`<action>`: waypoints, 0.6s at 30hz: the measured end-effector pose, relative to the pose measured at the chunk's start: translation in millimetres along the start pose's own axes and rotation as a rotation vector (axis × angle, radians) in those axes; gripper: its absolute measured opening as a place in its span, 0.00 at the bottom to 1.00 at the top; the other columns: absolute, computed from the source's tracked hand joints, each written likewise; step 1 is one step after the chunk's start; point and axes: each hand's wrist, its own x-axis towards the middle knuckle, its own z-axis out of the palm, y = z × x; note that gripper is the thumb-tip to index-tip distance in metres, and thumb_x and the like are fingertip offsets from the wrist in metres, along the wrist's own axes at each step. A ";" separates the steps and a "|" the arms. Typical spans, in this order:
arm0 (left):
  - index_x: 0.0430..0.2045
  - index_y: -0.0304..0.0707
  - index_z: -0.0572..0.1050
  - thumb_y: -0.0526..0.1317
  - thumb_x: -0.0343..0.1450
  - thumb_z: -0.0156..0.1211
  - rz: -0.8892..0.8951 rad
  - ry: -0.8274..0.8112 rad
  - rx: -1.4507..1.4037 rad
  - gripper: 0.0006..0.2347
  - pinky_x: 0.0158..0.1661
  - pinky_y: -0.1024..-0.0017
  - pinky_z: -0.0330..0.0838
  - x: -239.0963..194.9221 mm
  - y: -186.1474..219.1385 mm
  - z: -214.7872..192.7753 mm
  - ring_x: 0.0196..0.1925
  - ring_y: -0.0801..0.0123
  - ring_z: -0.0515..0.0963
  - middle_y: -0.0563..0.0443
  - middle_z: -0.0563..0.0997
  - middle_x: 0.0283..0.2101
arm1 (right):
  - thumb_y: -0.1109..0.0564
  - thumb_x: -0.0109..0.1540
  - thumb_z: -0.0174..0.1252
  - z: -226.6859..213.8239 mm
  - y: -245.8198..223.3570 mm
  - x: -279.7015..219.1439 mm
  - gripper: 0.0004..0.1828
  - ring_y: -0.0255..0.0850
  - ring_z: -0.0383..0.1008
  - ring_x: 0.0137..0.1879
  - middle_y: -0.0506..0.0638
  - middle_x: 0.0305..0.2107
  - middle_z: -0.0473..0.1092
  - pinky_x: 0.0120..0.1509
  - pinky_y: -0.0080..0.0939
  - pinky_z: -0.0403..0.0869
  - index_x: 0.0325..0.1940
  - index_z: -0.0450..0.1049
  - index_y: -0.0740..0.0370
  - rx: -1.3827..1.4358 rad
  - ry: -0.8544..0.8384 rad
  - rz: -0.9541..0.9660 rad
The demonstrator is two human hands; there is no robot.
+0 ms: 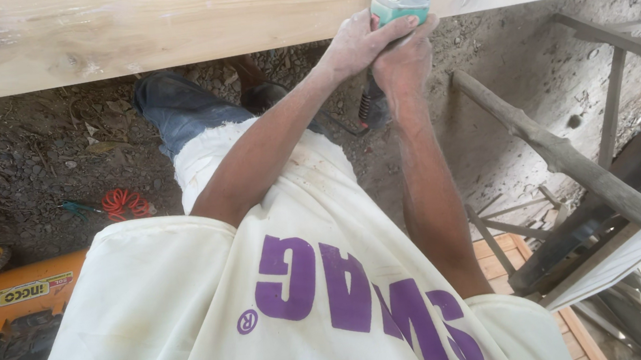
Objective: The person uses a handheld electric sander to smooth the surface of a large wooden panel. They move the sander across the face and edges of the wood, occasionally repositioning their hands and the tool to cover different areas.
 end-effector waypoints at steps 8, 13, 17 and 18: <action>0.45 0.40 0.81 0.72 0.64 0.52 0.019 -0.043 0.133 0.34 0.46 0.66 0.80 46.4 0.6 55.7 0.45 0.62 0.87 0.46 0.87 0.40 | 0.41 0.70 0.55 -34.0 44.2 19.3 0.35 0.54 0.82 0.41 0.65 0.39 0.75 0.40 0.52 0.83 0.61 0.48 0.72 0.096 -0.015 0.131; 0.45 0.40 0.76 0.71 0.68 0.50 -0.164 -0.070 0.415 0.31 0.48 0.66 0.81 51.8 19.3 73.3 0.44 0.65 0.86 0.46 0.84 0.41 | 0.48 0.67 0.60 -32.5 103.1 42.6 0.25 0.46 0.84 0.47 0.56 0.46 0.77 0.47 0.44 0.83 0.58 0.60 0.68 0.350 0.032 0.156; 0.52 0.41 0.72 0.60 0.75 0.49 0.255 0.082 0.842 0.23 0.63 0.50 0.59 20.6 7.8 42.6 0.62 0.53 0.72 0.41 0.76 0.57 | 0.62 0.50 0.68 -62.1 150.3 58.1 0.41 0.49 0.77 0.50 0.62 0.47 0.66 0.54 0.49 0.83 0.60 0.52 0.72 0.466 0.174 0.215; 0.53 0.40 0.72 0.57 0.76 0.51 0.427 0.137 0.963 0.21 0.66 0.44 0.50 10.2 -2.2 24.8 0.67 0.48 0.66 0.38 0.73 0.61 | 0.63 0.50 0.66 -70.7 161.3 57.9 0.40 0.49 0.77 0.51 0.63 0.48 0.67 0.57 0.51 0.84 0.61 0.55 0.72 0.538 0.183 0.253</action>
